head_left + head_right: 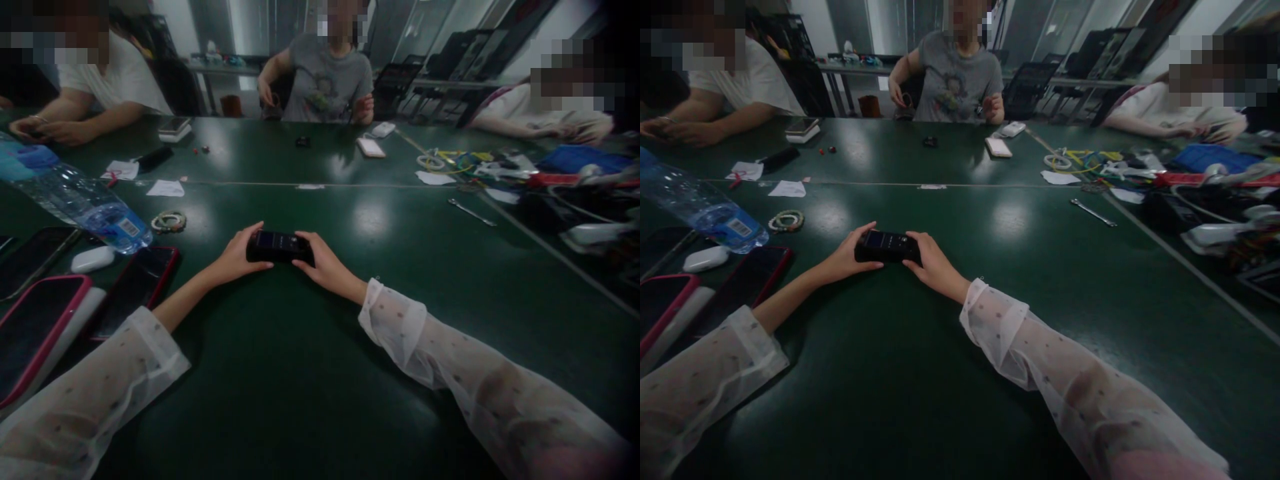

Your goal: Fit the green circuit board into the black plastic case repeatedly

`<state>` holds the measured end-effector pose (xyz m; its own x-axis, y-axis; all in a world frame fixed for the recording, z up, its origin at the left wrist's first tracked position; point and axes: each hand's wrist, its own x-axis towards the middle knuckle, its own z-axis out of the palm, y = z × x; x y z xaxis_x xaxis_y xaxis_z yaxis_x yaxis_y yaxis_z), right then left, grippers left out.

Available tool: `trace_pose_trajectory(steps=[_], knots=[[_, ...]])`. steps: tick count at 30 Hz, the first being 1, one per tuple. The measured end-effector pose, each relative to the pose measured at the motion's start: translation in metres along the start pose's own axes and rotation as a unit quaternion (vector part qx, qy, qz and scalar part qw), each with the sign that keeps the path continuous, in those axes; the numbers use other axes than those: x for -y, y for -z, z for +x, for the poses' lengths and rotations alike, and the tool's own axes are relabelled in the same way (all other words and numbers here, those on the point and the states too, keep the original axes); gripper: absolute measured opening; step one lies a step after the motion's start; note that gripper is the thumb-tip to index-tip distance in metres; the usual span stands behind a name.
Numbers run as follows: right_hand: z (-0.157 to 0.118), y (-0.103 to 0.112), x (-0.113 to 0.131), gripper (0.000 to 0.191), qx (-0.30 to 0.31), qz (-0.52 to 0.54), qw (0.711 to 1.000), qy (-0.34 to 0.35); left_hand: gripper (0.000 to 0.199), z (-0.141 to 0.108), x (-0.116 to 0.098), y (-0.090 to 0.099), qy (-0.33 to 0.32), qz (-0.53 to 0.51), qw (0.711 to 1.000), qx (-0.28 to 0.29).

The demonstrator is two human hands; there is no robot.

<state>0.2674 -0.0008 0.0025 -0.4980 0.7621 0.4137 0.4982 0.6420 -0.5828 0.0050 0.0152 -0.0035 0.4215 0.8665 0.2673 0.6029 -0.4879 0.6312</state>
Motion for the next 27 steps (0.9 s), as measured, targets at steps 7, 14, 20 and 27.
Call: trace_pose_trajectory(steps=[7,14,20,27], knots=[[0.0,0.0,0.0,0.058,0.007,0.002,1.0,-0.008,0.082,0.002,-0.003,0.001,0.002,0.03,0.999,0.015],[0.0,0.002,0.001,0.069,0.008,0.008,1.0,0.026,0.079,0.001,-0.01,0.003,0.01,0.037,0.999,0.034],[0.0,0.004,0.004,0.056,0.019,0.017,1.0,0.011,0.079,0.0,-0.011,0.003,0.005,0.053,0.998,0.034],[-0.001,0.004,0.002,0.054,0.007,0.03,0.999,0.009,0.079,-0.001,-0.012,0.004,0.006,0.053,0.998,0.044]])
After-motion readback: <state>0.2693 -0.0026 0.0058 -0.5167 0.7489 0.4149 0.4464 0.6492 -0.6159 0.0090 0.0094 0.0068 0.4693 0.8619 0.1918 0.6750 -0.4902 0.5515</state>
